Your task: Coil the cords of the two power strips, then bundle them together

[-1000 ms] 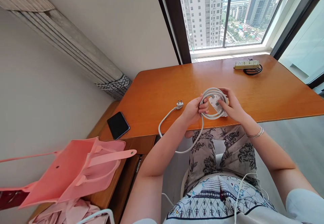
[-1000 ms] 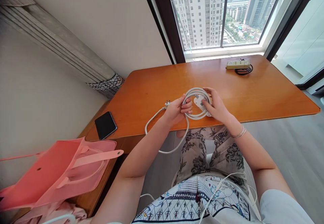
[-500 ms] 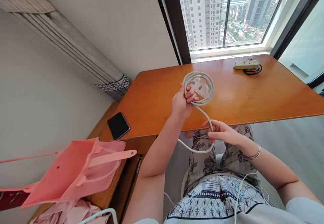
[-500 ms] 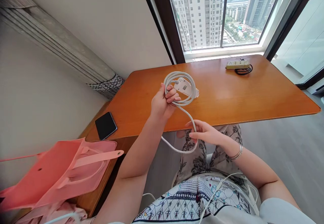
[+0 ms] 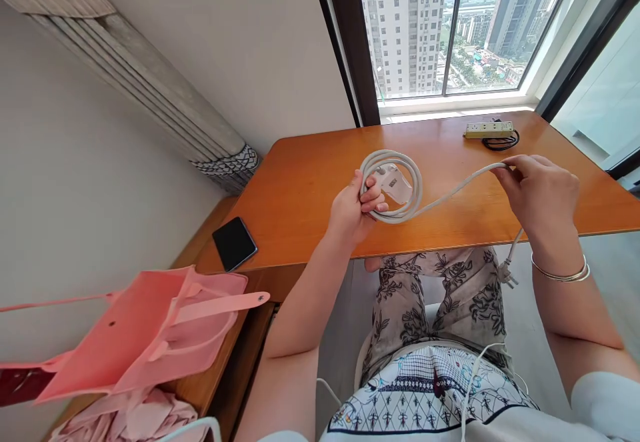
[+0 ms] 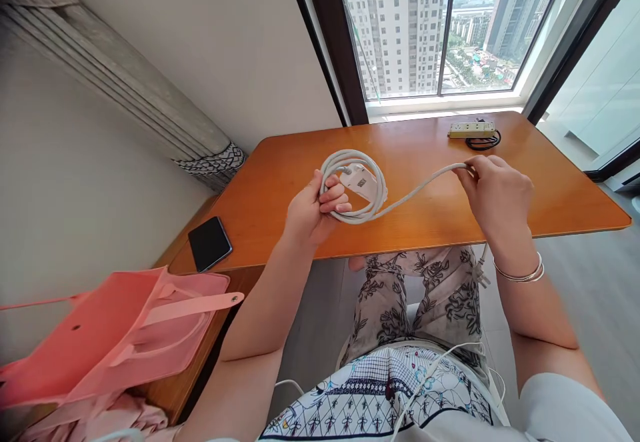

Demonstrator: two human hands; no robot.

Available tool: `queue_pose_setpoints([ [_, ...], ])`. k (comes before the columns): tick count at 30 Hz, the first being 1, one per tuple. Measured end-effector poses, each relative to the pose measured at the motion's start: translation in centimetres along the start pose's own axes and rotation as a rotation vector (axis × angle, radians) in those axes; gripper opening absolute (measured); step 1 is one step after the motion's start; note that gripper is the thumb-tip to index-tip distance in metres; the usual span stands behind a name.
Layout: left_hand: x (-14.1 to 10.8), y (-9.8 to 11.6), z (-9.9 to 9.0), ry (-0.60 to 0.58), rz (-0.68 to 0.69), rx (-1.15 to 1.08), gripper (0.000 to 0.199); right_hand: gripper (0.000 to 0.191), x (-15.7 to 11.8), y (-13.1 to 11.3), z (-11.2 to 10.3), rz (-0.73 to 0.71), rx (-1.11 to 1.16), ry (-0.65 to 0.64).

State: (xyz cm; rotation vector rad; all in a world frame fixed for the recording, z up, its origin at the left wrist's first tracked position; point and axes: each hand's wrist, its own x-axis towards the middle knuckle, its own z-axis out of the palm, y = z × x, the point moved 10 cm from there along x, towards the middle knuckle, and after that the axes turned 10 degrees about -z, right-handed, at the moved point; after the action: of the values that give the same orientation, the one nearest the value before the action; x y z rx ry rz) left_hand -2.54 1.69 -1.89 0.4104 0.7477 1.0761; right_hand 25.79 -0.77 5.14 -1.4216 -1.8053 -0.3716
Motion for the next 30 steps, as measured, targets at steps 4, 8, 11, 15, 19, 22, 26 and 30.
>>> queue_pose_setpoints([
  [4, 0.7, -2.3, 0.7, -0.049, -0.093, 0.084, 0.047, 0.032, 2.4, -1.7, 1.3, -0.047, 0.123, 0.052],
  [8, 0.9, -4.7, 0.9, -0.120, -0.224, 0.245, 0.048, 0.035, 3.5, -6.6, 1.9, -0.251, 0.368, 0.090],
  [11, 0.8, -5.5, 0.8, -0.195, -0.256, 0.335, 0.048, 0.033, 3.2, -9.7, 2.7, -0.374, 0.473, 0.011],
  [15, 0.4, -5.7, 1.0, -0.312, -0.243, 0.449, 0.047, 0.039, 1.9, -11.6, 4.1, -0.528, 0.588, -0.142],
  [19, 0.1, -5.8, 1.5, -0.389, -0.232, 0.527, 0.047, 0.040, 0.1, -11.7, 5.2, -0.634, 0.757, -0.286],
  [22, -0.1, -5.7, 1.8, -0.398, -0.220, 0.546, 0.048, 0.040, -0.8, -11.3, 5.4, -0.635, 0.841, -0.275],
  [26, 0.0, -5.6, 2.0, -0.393, -0.194, 0.595, 0.048, 0.066, -1.7, -11.1, 5.9, -0.599, 0.885, -0.258],
  [30, 0.5, -5.1, 2.0, -0.397, -0.122, 0.631, 0.049, 0.058, -2.1, -10.1, 7.8, -0.465, 0.844, -0.323],
])
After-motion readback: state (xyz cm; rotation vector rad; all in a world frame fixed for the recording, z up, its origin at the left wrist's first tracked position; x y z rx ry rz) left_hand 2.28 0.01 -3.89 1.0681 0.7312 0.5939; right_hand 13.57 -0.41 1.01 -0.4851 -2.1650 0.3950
